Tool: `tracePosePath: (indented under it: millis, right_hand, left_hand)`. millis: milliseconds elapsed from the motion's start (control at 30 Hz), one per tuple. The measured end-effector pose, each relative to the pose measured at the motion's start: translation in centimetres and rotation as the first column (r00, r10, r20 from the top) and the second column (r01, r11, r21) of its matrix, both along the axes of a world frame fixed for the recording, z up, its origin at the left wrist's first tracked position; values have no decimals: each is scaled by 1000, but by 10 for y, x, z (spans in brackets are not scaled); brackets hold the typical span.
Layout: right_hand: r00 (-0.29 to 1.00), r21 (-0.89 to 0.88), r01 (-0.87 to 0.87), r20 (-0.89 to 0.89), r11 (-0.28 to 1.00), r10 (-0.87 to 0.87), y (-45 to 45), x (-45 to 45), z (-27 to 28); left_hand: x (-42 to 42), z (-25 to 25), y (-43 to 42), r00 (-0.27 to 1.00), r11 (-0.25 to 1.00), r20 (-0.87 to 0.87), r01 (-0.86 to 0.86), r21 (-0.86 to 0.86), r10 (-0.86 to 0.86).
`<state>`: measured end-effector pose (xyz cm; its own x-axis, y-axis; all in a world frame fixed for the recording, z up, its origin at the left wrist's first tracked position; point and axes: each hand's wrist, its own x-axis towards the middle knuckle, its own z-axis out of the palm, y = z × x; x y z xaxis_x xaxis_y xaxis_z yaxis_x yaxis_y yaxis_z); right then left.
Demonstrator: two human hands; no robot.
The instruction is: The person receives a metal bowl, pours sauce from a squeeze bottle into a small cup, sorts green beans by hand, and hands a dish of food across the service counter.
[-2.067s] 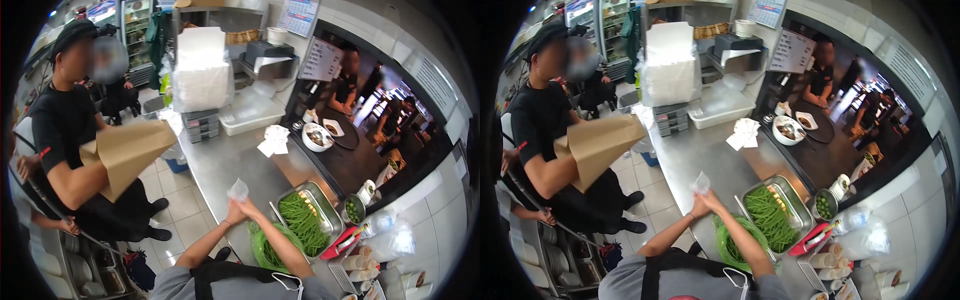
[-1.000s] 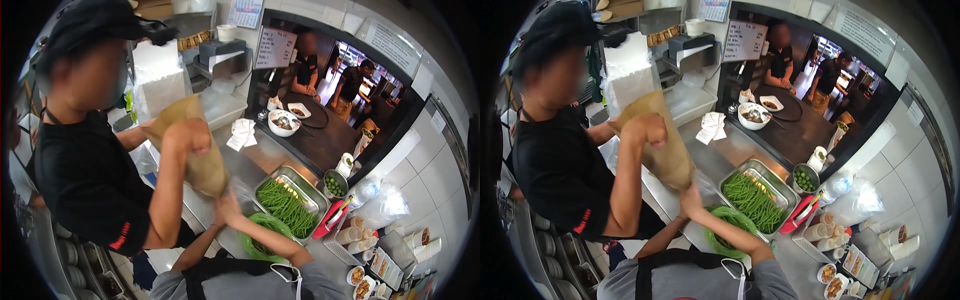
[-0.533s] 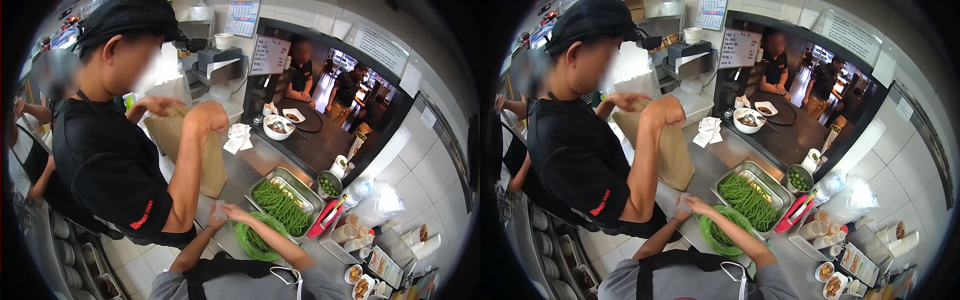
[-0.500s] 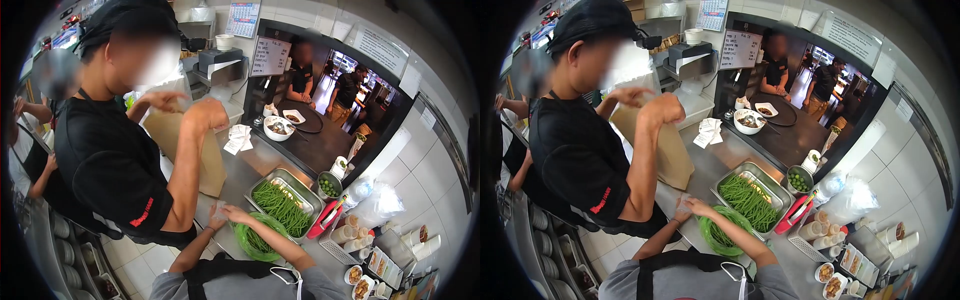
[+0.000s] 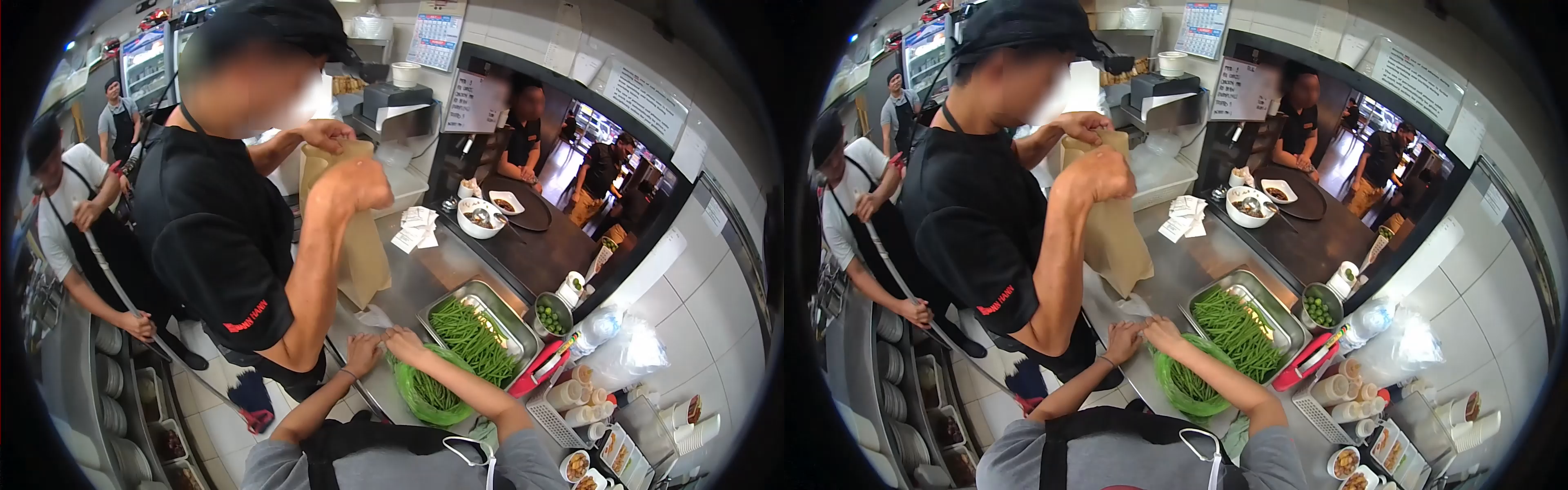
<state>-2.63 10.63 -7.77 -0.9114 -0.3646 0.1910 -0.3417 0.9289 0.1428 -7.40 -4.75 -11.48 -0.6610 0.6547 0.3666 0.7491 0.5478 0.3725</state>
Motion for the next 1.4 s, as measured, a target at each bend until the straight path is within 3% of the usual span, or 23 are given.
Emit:
tracePosePath:
  millis: [67,233,367,400,500,533,567,600,633,700,733,767,800,833,933,967,1000,1033,1100,1233,1300,1367,1400]
  right_hand:
    - [1000,28,-10,27,1000,9,-2,6,15]
    - [999,135,-3,-46,991,9,7,6,16]
    - [987,33,-116,-109,993,119,15,21,50]
    - [990,26,-135,-36,991,136,19,29,71]
    - [984,-47,-169,44,985,171,31,71,124]
    - [978,-191,-176,76,966,193,33,85,137]
    - [970,-336,-175,100,926,220,34,93,145]
    - [938,-488,-100,244,867,246,34,105,140]
    - [932,-614,-120,201,780,301,28,117,137]
    - [828,-863,324,456,387,326,9,144,132]
    - [796,-881,410,471,234,380,4,150,124]
    - [764,-867,493,475,80,436,0,158,116]
    - [756,-885,465,418,36,505,-4,163,97]
    - [701,-828,561,479,8,528,-17,167,96]
    - [707,-894,442,294,-77,644,-26,159,64]
    - [846,-927,371,311,-60,433,-21,153,74]
    - [937,-953,301,292,-21,194,-13,151,80]
    - [886,-939,343,313,-30,341,14,149,73]
    - [897,-971,223,239,86,372,34,152,117]
    - [951,-979,186,201,81,234,20,172,134]
    - [965,-969,242,246,-53,-94,-2,175,131]
    - [953,-917,193,260,-350,-156,-12,176,132]
    - [984,-825,118,171,-552,-46,-12,177,124]
  left_hand:
    - [0,-4,-1,977,994,213,-12,104,-11]
    - [1,-2,-6,982,999,190,26,-35,-19]
    - [2,19,-20,962,990,248,130,-45,-115]
    - [2,33,-26,961,991,251,132,-29,-121]
    - [12,82,-44,915,972,337,177,155,-221]
    - [15,98,-51,871,950,389,232,209,-299]
    - [19,106,-55,821,924,433,280,261,-372]
    - [25,105,-56,891,926,278,302,228,-359]
    - [27,107,-55,890,925,280,301,231,-359]
    - [30,112,-48,857,908,357,253,334,-370]
    - [32,116,-44,856,906,357,256,336,-375]
    - [34,121,-39,714,836,515,179,519,-474]
    - [38,127,-34,532,747,615,51,663,-582]
    - [43,140,-30,534,743,611,49,667,-584]
    - [65,164,-16,149,503,482,327,800,-864]
    - [75,162,-10,17,435,467,395,809,-884]
    - [87,158,-7,-148,501,580,364,785,-801]
    - [90,152,-2,73,405,449,575,711,-891]
    - [96,159,-10,287,461,368,660,593,-884]
    - [103,158,-14,373,453,269,610,650,-888]
    - [109,147,-10,229,447,385,390,805,-894]
    - [106,147,-9,228,462,404,356,812,-886]
    - [102,150,-10,423,561,405,360,745,-810]
